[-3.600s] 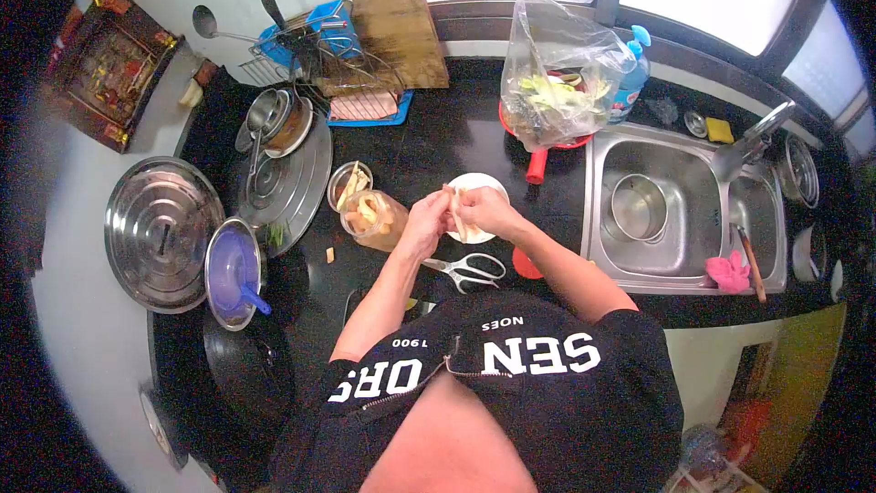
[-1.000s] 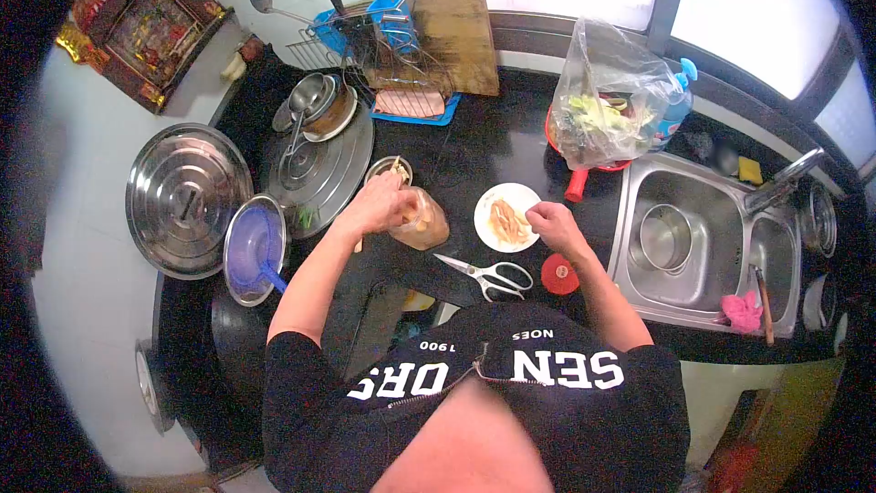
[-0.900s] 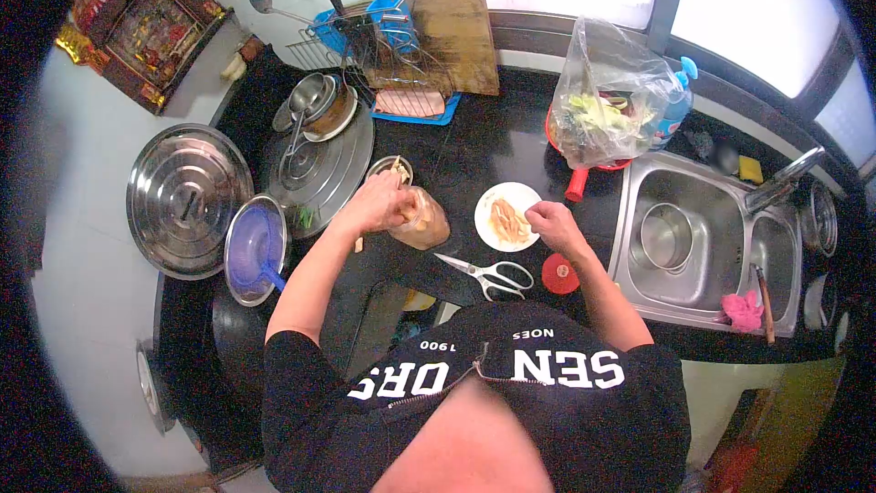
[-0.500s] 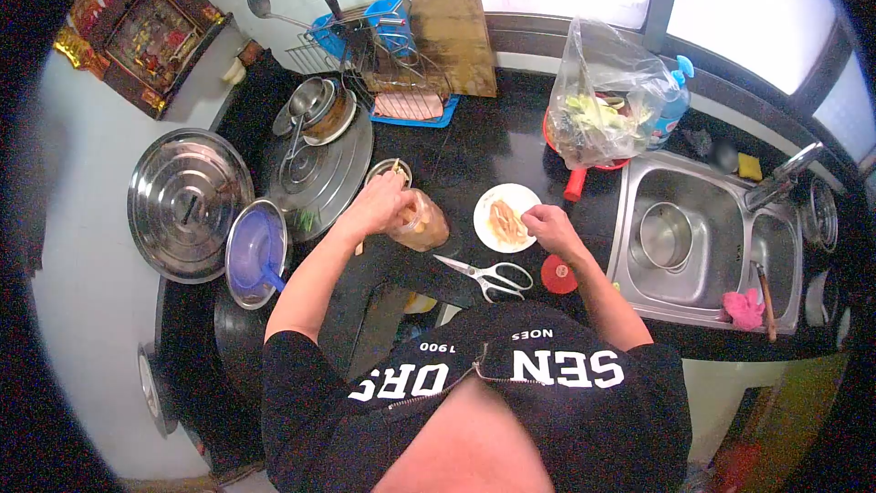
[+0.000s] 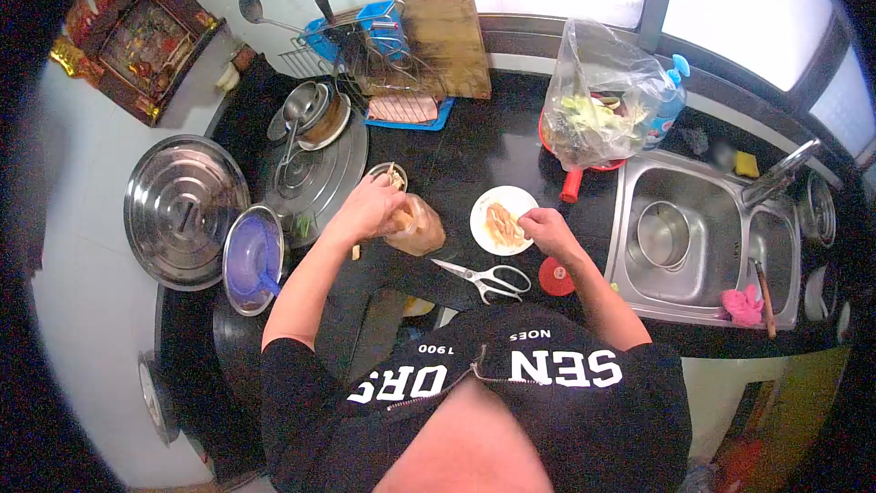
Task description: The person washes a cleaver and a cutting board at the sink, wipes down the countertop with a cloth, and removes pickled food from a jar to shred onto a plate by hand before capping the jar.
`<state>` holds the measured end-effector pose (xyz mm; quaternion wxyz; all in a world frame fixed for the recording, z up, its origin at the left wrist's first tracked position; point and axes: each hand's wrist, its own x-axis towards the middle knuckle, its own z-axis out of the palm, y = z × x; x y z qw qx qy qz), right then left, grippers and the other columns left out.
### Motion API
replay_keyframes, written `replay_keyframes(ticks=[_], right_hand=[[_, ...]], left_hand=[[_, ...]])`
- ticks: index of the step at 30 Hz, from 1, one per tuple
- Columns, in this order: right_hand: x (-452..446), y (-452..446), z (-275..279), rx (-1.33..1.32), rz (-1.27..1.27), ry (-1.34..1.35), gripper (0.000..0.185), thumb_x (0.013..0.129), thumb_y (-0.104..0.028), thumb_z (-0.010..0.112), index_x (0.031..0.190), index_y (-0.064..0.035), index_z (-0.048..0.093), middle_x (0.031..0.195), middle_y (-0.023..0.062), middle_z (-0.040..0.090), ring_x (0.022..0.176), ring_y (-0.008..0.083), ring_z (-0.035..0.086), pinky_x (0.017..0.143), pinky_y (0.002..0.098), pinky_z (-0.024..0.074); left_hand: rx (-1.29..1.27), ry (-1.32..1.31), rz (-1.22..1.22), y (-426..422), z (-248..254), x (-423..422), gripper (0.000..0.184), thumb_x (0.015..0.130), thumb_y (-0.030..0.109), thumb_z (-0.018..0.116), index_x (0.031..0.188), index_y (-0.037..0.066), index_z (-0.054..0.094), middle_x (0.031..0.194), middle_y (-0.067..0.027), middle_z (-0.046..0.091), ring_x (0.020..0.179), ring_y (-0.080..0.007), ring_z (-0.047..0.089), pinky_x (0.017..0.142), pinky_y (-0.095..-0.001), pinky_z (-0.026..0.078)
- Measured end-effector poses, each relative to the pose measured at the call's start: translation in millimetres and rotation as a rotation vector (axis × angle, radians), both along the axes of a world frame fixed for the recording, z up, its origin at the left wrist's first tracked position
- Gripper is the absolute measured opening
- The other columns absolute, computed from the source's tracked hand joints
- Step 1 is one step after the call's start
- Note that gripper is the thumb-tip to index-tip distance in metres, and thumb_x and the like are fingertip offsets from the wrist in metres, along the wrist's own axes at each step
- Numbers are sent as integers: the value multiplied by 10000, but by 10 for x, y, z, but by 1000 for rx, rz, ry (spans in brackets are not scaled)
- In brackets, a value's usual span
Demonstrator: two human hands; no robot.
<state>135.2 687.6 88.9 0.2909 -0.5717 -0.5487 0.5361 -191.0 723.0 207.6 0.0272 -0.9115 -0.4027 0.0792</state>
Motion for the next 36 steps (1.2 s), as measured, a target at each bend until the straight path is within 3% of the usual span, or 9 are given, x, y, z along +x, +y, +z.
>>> replay_keyframes(ticks=[8, 12, 15, 19, 22, 27, 29, 30, 36], right_hand=[[-62, 18, -5, 14, 36, 13, 296, 804, -243, 547, 832, 39, 635, 654, 52, 601, 597, 116, 531, 554, 279, 422], [-179, 50, 131, 122, 140, 50, 300, 839, -245, 532, 838, 36, 634, 662, 41, 598, 642, 115, 545, 590, 274, 432], [-288, 61, 350, 269, 180, 164, 293, 873, -239, 517, 848, 29, 632, 723, 38, 604, 689, 115, 558, 629, 274, 448], [-304, 39, 634, 406, 184, 372, 246, 889, -212, 527, 931, 12, 619, 801, 31, 607, 715, 96, 560, 648, 252, 457], [-152, -54, 792, 151, 247, 644, 214, 885, -163, 558, 1026, -3, 566, 793, 10, 587, 640, 50, 524, 548, 180, 414], [255, -161, 688, 114, 0, 708, 158, 867, -176, 581, 867, -18, 591, 666, -10, 538, 470, 36, 419, 404, 179, 314], [473, -241, 705, 36, -70, 674, 184, 881, -230, 584, 830, -54, 569, 667, -5, 530, 489, 31, 414, 403, 170, 317], [554, -280, 729, 28, -119, 634, 208, 881, -251, 587, 780, -71, 558, 653, -7, 528, 467, 25, 401, 379, 167, 293], [841, -517, 724, -19, -295, 609, 274, 869, -300, 602, 738, -62, 568, 606, -15, 516, 432, 32, 401, 357, 179, 291]], left_hand=[[39, -109, 268, -162, 356, -178, 123, 718, 145, 621, 819, 76, 630, 832, -105, 613, 866, -298, 510, 771, -402, 366], [-49, -292, 355, -252, 468, -124, 128, 769, 141, 604, 852, 49, 637, 772, -86, 597, 792, -245, 536, 721, -357, 403], [-491, -810, 439, -297, 343, 99, 197, 829, 150, 564, 925, -6, 638, 730, -85, 619, 662, -149, 577, 593, -301, 447], [-666, -931, 380, -270, 69, 515, 233, 879, 197, 537, 892, -21, 617, 698, -6, 570, 633, -81, 499, 563, -236, 408], [-919, -1115, 421, -256, -109, 882, 240, 902, 218, 517, 827, 10, 610, 675, 11, 544, 627, -67, 473, 554, -217, 378], [-1151, -1228, 331, -240, -320, 1461, 262, 916, 243, 507, 861, 17, 625, 709, 22, 559, 638, -54, 479, 575, -205, 388], [-1103, -1215, 334, -246, -376, 1693, 249, 906, 221, 528, 951, -2, 629, 818, -23, 614, 769, -70, 562, 707, -214, 448], [-743, -1157, 158, -246, -366, 1809, 243, 885, 169, 566, 1036, -17, 608, 881, -31, 623, 794, -77, 580, 741, -221, 467], [-1147, -1343, 177, -329, -432, 2338, 212, 820, 55, 633, 1013, -20, 587, 820, -17, 613, 681, -65, 560, 611, -201, 459]])
